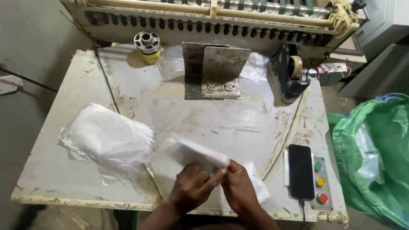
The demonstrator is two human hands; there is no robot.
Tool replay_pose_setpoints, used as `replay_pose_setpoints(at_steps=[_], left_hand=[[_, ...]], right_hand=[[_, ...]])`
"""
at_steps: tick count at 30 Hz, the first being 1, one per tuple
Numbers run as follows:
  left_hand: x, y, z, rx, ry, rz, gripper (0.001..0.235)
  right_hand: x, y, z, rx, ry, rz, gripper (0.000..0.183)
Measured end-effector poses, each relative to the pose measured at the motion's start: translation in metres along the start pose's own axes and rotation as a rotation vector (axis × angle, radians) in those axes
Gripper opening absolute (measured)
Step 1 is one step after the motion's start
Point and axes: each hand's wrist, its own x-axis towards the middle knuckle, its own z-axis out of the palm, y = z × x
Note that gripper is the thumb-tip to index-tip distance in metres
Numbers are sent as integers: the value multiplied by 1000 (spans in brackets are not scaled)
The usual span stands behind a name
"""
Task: Folding and stacking small plastic bags on a workbench
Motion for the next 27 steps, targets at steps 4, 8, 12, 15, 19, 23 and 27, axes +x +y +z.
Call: replay_pose_setpoints(at_steps=[4,8,12,15,19,23,27], left_hand=[[-9,21,15,-175,22,28,27],[-3,41,-10,-301,-103,64,28],[-21,20,-17,-54,-93,-380,45],[-62,-2,-1,115,-485,-557,66],[-87,-1,14,247,-538,-488,73],[-83,-1,21,289,-494,-531,78],[-81,-2,23,251,-543,-560,76]], right_hand=[[-3,-10,-13,74,105,376,27],[5,6,-48,-112,44,519,16],[25,0,-33,-322,-3,503,6],[49,21,-30,-620,-110,491,18],[45,39,-50,-612,-214,93,22],[22,-41,-28,-795,0,-114,37],[13,14,-32,-1153,-164,-607,49]])
